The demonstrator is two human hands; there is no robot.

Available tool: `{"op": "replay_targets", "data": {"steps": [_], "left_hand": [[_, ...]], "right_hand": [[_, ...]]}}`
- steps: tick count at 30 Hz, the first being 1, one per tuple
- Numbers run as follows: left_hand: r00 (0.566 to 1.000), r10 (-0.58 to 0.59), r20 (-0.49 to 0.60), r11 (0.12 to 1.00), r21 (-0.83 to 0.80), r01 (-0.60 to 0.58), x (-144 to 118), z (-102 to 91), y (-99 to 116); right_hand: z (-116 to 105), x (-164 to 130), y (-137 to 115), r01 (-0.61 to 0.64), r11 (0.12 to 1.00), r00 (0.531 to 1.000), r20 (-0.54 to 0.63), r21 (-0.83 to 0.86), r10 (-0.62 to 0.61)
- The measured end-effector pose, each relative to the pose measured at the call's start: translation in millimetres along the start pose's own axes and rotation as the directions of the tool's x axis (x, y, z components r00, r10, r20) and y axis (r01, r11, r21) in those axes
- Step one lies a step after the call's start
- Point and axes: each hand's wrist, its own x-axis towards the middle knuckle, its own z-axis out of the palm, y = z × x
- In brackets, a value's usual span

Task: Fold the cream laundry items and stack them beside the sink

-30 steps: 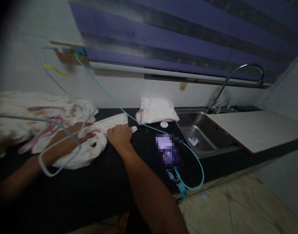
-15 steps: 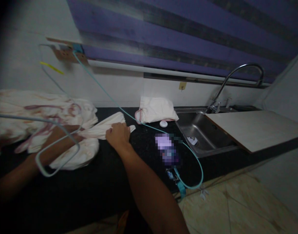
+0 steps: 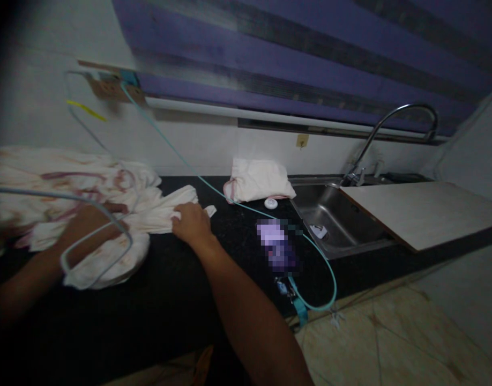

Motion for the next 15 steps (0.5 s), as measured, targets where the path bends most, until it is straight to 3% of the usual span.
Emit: {"op": "replay_targets", "data": {"steps": [7, 11, 15], "left_hand": [[0.997, 0.063, 0.034, 0.998, 0.029, -0.064, 1.1, 4.1, -5.7], [0.992, 0.123, -0.035, 0.992, 0.0, -0.123, 4.9, 9.8, -20.0], [0.96, 0.268, -0.081, 0.963, 0.031, -0.267, 8.4, 23.2, -35.7]], "right_hand": [[0.2, 4.9, 7.1, 0.036, 0.994, 0.999, 0.016, 0.107, -0.038], [-2.0, 5.5, 5.9, 0.024, 0.981, 0.999, 0.03, 0.192, -0.031], [-3.9, 5.3, 2.5, -0.018, 0.972, 0.999, 0.042, 0.232, 0.009]]}}
